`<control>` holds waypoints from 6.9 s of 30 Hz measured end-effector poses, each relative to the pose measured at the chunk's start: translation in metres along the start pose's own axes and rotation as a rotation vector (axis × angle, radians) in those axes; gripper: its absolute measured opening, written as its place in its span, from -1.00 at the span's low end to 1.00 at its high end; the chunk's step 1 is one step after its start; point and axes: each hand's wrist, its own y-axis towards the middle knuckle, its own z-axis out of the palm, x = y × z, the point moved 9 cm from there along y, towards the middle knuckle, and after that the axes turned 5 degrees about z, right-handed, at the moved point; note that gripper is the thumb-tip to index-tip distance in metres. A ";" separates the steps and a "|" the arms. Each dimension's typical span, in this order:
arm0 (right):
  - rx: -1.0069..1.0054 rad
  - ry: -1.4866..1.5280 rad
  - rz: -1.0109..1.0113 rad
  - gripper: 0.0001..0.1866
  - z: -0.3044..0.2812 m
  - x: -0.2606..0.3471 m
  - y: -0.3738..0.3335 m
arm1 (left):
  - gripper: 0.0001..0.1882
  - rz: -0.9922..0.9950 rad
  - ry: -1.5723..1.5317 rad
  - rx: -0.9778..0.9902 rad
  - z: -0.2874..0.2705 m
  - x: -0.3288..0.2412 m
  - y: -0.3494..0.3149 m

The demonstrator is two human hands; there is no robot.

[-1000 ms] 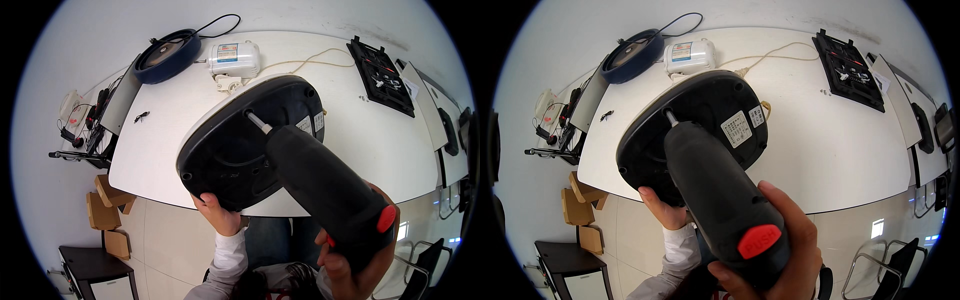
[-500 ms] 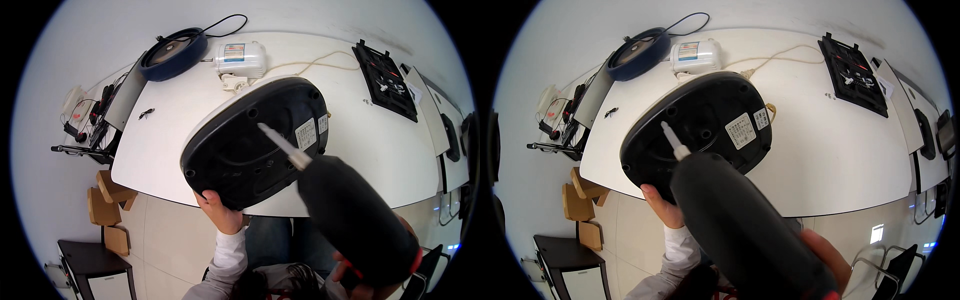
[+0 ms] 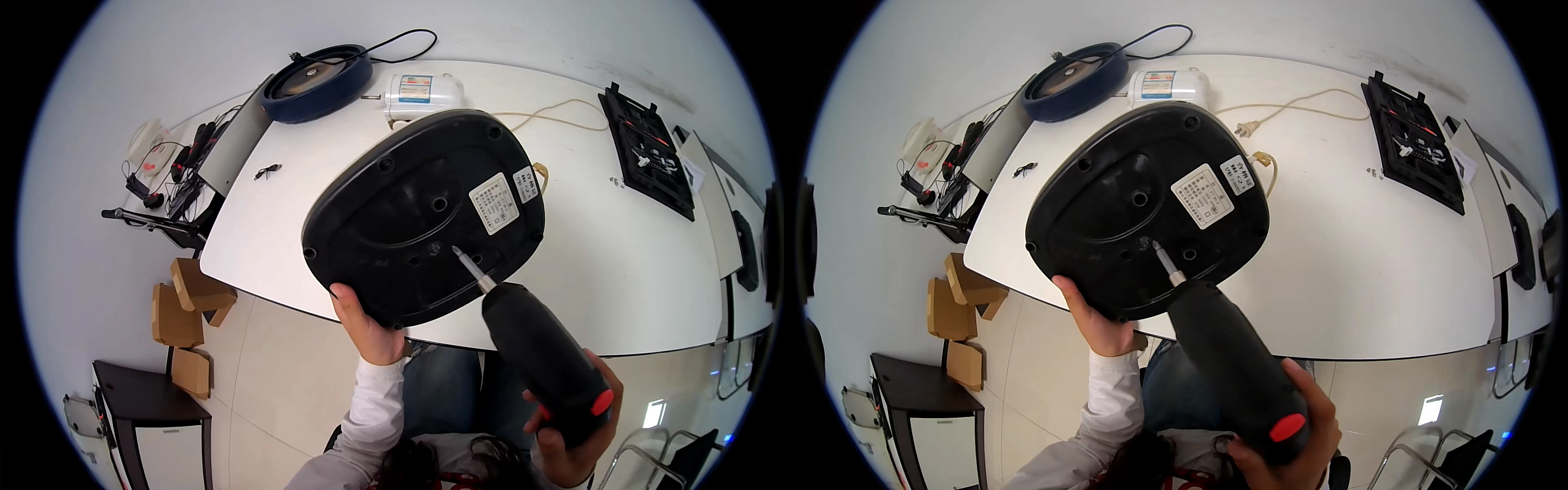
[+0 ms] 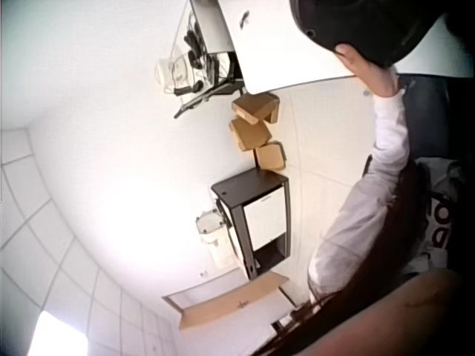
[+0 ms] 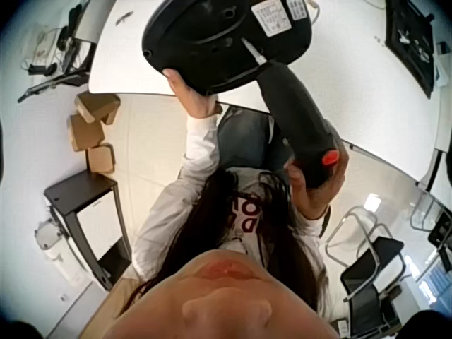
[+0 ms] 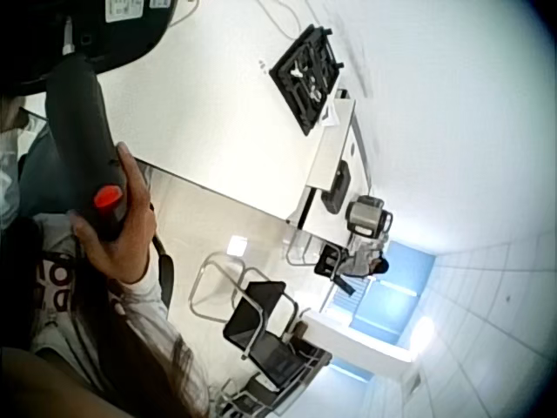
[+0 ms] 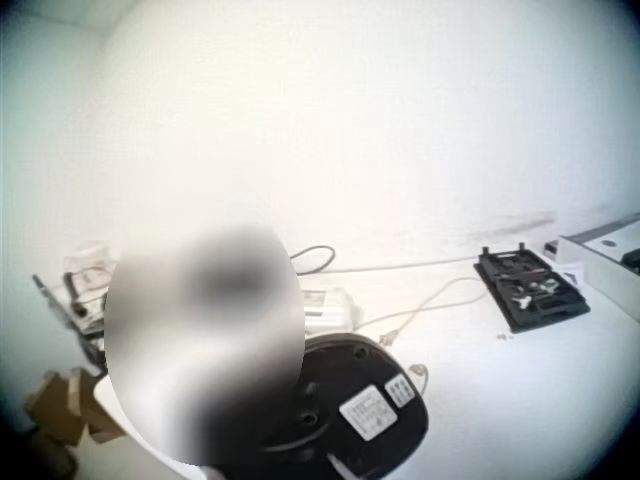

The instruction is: The person uses a cordless electric screwdriver to remove multiple screws from the underside of a black appliance base. The person holds the base steady with one hand while operating the tool with the other, then sets the base down on the table.

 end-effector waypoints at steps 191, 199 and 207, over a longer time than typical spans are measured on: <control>0.030 -0.394 -0.078 -0.24 0.026 0.043 0.018 | -0.40 0.062 0.019 0.009 0.025 0.000 -0.009; 0.038 -0.364 -0.075 -0.25 0.024 0.036 0.017 | -0.38 0.041 -0.033 0.005 0.020 0.004 -0.010; 0.063 -0.400 -0.079 -0.23 0.025 0.037 0.015 | -0.38 0.042 -0.025 0.034 0.020 0.006 -0.008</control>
